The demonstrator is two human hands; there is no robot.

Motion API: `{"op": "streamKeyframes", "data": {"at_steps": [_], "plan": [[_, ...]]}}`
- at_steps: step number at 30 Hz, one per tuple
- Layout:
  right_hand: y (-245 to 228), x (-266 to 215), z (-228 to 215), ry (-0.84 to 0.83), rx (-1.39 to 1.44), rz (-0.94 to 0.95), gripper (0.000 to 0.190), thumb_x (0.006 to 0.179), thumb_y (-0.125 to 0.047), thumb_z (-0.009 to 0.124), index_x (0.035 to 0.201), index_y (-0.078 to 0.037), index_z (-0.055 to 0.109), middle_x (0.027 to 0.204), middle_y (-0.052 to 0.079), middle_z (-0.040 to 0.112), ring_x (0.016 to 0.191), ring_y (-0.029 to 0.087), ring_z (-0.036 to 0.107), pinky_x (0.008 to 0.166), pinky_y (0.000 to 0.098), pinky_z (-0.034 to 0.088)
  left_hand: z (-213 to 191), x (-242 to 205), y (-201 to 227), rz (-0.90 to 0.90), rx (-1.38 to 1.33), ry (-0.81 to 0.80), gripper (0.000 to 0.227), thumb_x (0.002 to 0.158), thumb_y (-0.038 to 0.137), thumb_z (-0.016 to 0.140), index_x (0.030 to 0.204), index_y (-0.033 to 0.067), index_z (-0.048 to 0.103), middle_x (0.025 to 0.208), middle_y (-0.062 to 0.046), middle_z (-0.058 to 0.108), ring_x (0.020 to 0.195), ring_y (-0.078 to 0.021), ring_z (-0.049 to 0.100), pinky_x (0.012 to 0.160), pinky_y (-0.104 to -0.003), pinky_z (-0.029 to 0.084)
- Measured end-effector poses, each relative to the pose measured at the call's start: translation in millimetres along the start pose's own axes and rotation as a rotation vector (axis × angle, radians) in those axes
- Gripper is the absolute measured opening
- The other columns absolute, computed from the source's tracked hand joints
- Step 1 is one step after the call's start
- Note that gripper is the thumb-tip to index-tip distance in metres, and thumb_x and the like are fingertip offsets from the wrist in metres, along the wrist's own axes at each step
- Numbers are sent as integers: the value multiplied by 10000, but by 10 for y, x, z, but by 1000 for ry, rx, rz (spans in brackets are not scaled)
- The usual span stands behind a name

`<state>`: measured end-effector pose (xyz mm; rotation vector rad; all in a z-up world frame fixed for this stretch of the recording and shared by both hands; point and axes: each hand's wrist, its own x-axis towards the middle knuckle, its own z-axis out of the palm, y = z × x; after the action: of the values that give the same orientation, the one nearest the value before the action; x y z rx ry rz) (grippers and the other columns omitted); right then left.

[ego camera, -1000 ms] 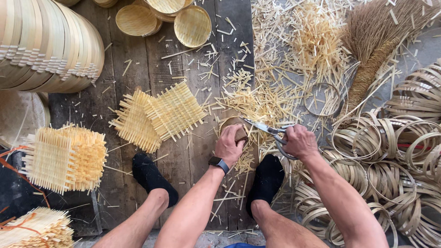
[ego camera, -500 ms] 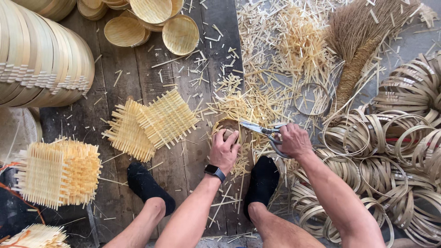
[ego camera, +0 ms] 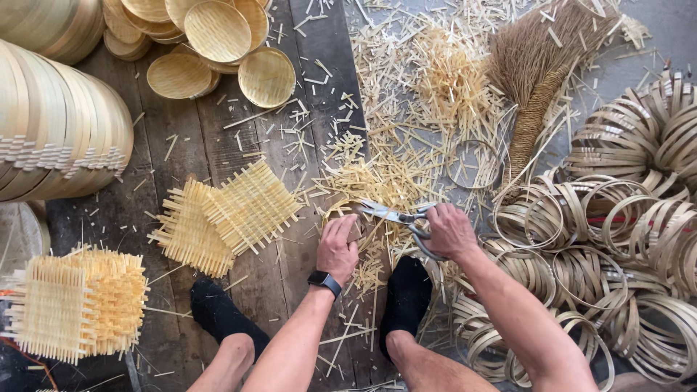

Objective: The person weaves thin bamboo strips into small circular baskets. They use shears to trim the edges of the woven pieces and place the finished baskets into a stack. The workspace is cluttered with bamboo scraps and finished items.

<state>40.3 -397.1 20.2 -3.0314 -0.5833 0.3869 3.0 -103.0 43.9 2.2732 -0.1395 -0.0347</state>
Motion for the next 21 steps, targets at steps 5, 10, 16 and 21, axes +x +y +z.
{"op": "streamKeyframes", "data": {"at_steps": [5,10,16,21], "plan": [[-187,131,107,-106,-50,63,325,895,-350,597,897,-32,665,762,104,607,670,202,602,566,341,537,-24,19,-54,106,28,-18,615,750,-140,603,1323,83,634,1312,-104,653,1280,-319,596,1144,-378,497],[62,34,150,-129,-18,74,281,890,-323,600,918,-52,671,788,95,604,680,190,576,567,346,538,10,-15,88,-154,-31,105,633,697,65,841,1300,111,655,1223,-223,570,1133,-367,571,984,-425,487],[-354,130,-231,121,-73,4,538,754,-517,667,813,18,653,724,139,594,636,240,568,557,378,526,139,-45,-50,-140,-2,119,586,728,72,835,1257,60,582,1232,-147,636,1186,-343,598,1050,-441,487],[-88,54,176,-220,-23,98,303,979,-337,557,937,-51,648,853,101,603,759,205,593,664,366,544,67,-32,-136,-63,-27,78,539,724,-24,751,1235,65,606,1266,-144,646,1239,-337,599,1101,-425,474]]}}
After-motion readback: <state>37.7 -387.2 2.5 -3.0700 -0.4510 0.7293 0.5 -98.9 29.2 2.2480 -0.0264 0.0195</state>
